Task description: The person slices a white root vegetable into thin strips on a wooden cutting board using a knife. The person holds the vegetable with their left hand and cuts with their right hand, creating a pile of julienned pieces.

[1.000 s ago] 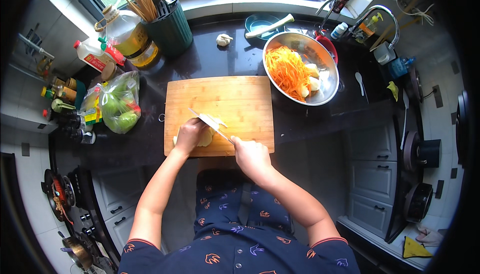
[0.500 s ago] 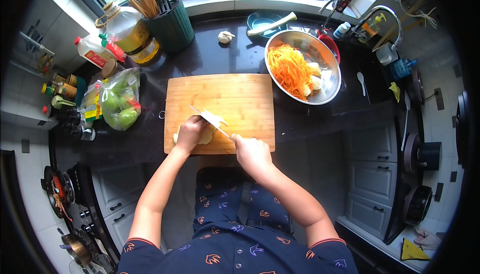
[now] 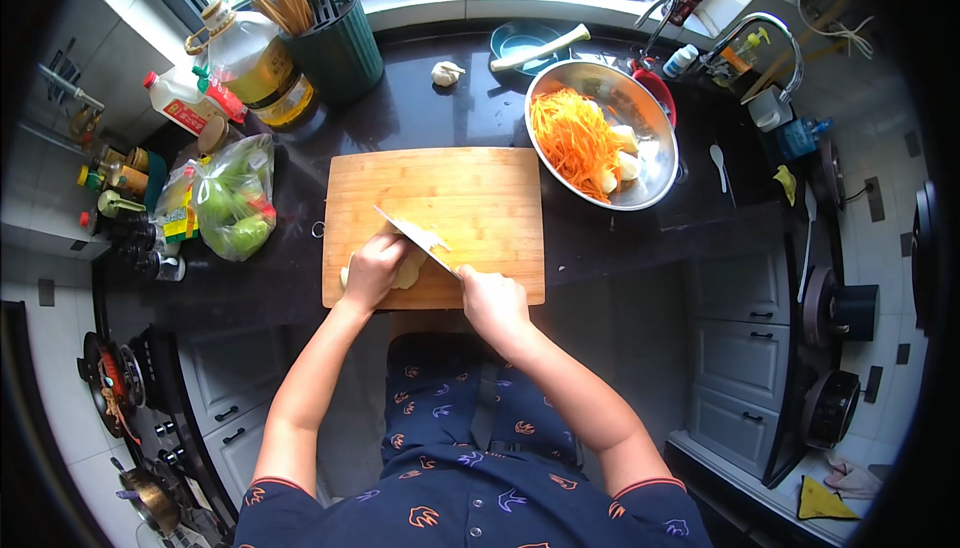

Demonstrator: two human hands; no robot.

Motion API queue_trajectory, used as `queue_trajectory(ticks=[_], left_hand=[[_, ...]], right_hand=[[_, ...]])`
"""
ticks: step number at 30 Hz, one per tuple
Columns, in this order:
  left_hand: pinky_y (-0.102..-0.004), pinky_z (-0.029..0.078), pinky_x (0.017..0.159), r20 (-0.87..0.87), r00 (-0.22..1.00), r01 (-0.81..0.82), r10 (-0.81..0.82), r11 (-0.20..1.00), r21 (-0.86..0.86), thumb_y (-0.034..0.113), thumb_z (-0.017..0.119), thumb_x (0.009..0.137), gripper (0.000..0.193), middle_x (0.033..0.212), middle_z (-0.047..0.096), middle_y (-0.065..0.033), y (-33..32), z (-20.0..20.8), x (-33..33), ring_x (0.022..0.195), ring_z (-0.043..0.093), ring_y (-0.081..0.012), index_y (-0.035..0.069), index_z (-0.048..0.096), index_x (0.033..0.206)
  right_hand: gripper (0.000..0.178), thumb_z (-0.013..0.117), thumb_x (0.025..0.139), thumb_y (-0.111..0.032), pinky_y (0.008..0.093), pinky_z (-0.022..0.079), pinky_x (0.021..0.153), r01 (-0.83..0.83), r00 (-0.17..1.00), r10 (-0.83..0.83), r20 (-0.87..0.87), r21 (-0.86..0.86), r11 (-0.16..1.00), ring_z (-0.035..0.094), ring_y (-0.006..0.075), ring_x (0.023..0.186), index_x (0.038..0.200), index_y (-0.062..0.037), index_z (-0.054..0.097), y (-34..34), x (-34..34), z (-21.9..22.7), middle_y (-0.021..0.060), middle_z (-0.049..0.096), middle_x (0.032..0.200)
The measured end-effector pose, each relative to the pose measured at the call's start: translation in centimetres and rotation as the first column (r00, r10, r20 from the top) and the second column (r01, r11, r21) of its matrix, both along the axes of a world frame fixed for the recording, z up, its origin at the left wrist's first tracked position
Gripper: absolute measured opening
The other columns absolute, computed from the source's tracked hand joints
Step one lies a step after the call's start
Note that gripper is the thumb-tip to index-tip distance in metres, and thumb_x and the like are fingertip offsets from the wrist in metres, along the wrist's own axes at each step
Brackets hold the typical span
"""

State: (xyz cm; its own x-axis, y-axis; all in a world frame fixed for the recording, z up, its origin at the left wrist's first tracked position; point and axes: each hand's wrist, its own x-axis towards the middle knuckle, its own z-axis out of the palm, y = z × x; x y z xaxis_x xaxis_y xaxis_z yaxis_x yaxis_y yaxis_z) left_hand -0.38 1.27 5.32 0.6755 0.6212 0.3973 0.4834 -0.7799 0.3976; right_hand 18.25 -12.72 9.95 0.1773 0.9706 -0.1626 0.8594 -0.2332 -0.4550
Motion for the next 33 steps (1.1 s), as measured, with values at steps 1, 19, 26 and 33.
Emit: queue_trajectory(ticks=[1,19,26,33], left_hand=[[-0.0395,0.058,0.070,0.008,1.000,0.000,0.000,1.000,0.009,0.006,0.073,0.080,0.011,0.090,0.071,-0.0093,-0.1,0.1,-0.2,0.082,0.070,-0.0299,0.007,0.073,0.090],[-0.0359,0.059,0.067,-0.034,0.999,-0.010,0.012,0.998,0.065,0.007,0.069,0.080,0.021,0.086,0.069,-0.0050,0.1,-1.7,-0.8,0.079,0.070,-0.0252,0.014,0.077,0.099],[-0.0390,0.058,0.066,-0.008,1.000,0.014,-0.013,0.999,0.047,0.006,0.071,0.080,0.012,0.085,0.069,-0.0087,0.1,-0.8,-0.4,0.077,0.069,-0.0291,0.008,0.074,0.091],[-0.0356,0.059,0.066,-0.036,0.999,-0.006,0.009,0.996,0.085,0.007,0.069,0.080,0.014,0.090,0.071,-0.0060,0.0,-1.1,-0.8,0.079,0.070,-0.0254,0.011,0.074,0.093]], right_hand=[[0.017,0.054,0.099,-0.017,0.0523,0.057,0.065,0.000,1.000,0.000,0.002,-0.013,1.000,0.071,0.0413,0.071,0.109,-0.0108,0.067,0.1,0.0,0.2,0.0210,0.070,0.075],[0.022,0.054,0.096,-0.011,0.0499,0.057,0.061,-0.071,0.995,0.075,0.072,-0.050,0.996,0.071,0.0388,0.067,0.113,-0.0101,0.066,-1.5,0.1,3.7,0.0195,0.070,0.072],[0.020,0.053,0.095,-0.010,0.0498,0.057,0.062,-0.036,0.997,0.038,0.071,-0.027,0.999,0.071,0.0388,0.069,0.111,-0.0092,0.066,-0.6,-0.5,0.5,0.0191,0.071,0.074],[0.021,0.053,0.096,-0.011,0.0504,0.058,0.064,-0.059,0.997,0.061,0.052,-0.034,0.998,0.071,0.0388,0.069,0.112,-0.0093,0.066,-1.1,-0.1,3.6,0.0195,0.071,0.076]])
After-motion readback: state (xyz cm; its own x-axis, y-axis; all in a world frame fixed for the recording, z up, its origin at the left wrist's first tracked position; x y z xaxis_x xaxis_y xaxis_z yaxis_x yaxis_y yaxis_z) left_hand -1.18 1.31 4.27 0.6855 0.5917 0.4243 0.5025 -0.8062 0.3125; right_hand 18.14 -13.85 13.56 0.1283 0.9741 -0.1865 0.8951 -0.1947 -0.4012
